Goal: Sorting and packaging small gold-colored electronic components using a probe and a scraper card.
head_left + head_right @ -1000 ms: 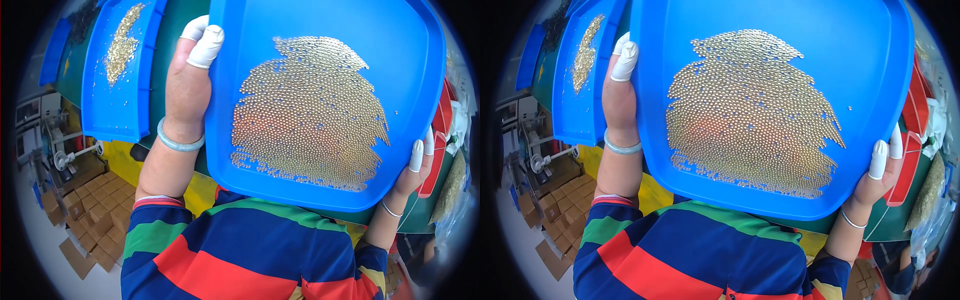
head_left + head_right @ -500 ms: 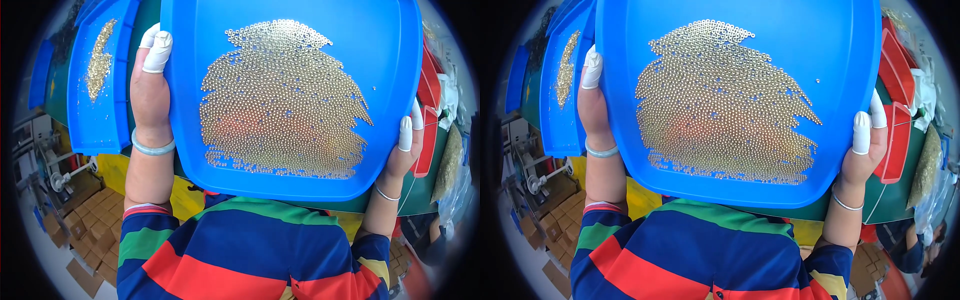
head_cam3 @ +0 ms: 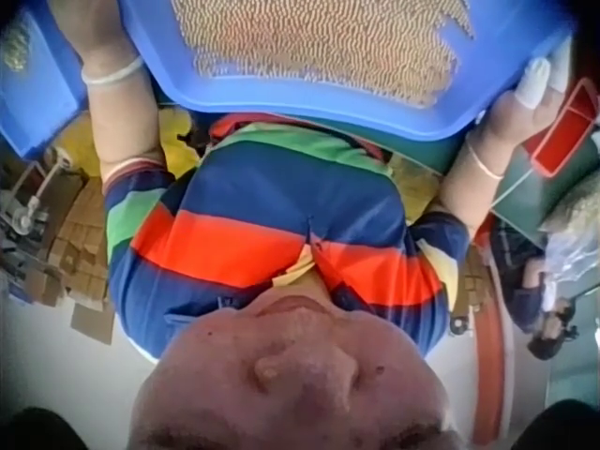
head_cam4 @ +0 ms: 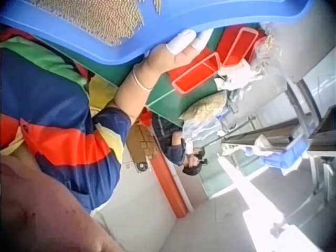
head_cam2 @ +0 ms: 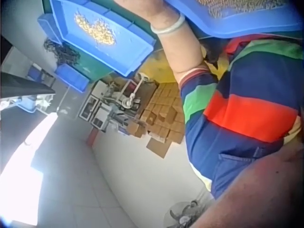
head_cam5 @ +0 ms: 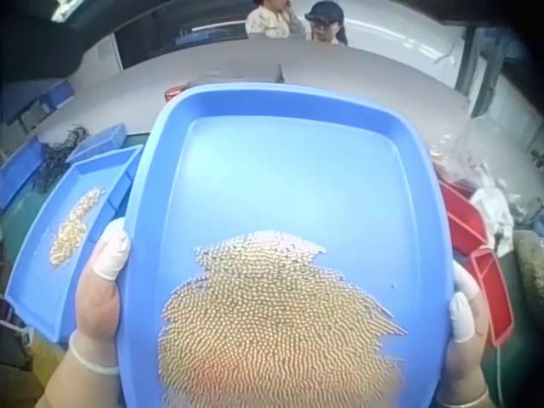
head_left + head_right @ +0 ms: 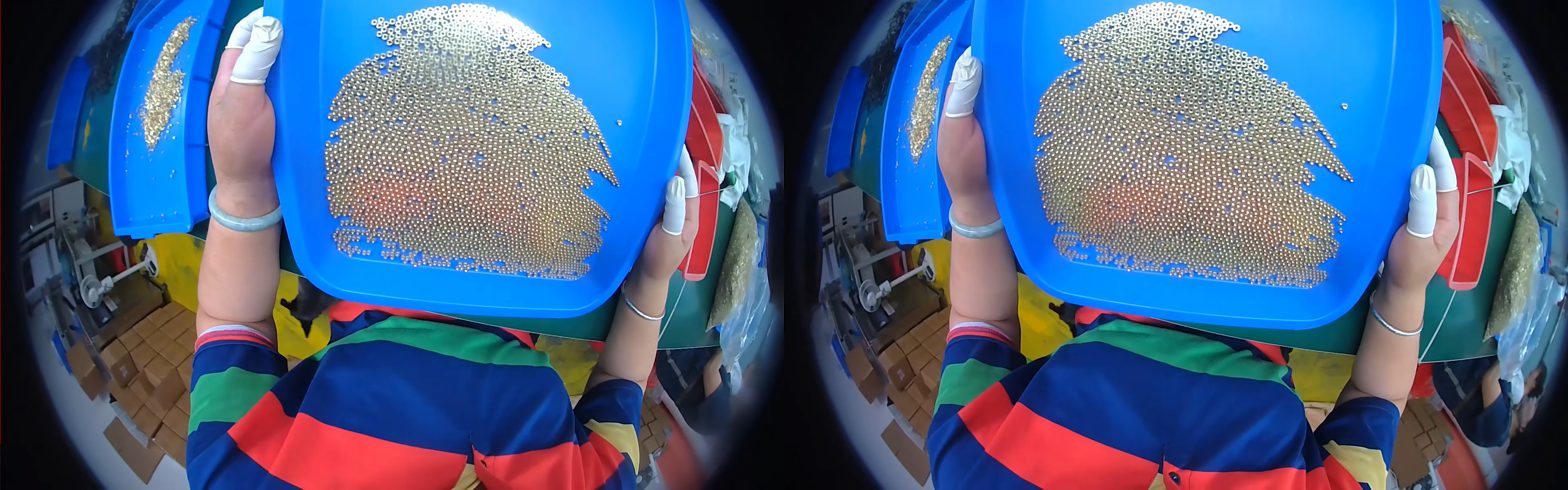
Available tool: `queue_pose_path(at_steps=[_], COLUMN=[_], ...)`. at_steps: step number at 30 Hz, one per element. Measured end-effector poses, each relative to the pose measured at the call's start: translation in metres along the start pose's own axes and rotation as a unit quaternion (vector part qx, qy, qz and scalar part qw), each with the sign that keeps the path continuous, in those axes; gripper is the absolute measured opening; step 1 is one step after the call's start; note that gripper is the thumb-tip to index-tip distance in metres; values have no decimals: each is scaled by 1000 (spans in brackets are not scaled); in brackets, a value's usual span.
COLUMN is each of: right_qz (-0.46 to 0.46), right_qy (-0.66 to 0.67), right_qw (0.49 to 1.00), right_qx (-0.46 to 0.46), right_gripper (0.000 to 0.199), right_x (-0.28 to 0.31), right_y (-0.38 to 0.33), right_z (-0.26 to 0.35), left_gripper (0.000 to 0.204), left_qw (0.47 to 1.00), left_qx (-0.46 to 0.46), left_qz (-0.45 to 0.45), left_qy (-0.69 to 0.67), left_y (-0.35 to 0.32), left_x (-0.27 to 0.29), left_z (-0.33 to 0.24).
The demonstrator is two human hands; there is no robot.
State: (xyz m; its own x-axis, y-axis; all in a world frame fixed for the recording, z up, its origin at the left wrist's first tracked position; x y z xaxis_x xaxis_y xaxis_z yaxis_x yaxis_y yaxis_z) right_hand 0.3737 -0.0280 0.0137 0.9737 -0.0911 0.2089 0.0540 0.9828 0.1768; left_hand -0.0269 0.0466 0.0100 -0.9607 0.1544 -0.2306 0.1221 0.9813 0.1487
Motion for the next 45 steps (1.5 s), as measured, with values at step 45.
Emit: queue_pose_path(at_steps=[45], right_qz=[-16], right_qy=[-42], right_qw=[999], right_qx=[-25], right_gripper=[44], right_x=[-6], right_y=[-14], right_z=[16], left_gripper=[27], left_qw=[981], left_qx=[-106], left_qz=[144], left_qy=[-76], left_y=[1], left_x=[-23], left_z=[-14])
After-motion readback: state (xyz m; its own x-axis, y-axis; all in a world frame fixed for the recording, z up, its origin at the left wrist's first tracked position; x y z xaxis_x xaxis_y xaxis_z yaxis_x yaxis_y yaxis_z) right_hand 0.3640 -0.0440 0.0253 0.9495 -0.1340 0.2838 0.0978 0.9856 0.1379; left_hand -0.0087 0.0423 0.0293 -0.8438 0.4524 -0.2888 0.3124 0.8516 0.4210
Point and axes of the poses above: each hand's wrist, its own y-axis towards the middle knuckle, its own x-axis out of the back of the hand, z = x × y, the point moved 9 cm from there along y, towards the middle knuckle, and after that the axes turned 13 degrees about z, right-handed, at the moved point
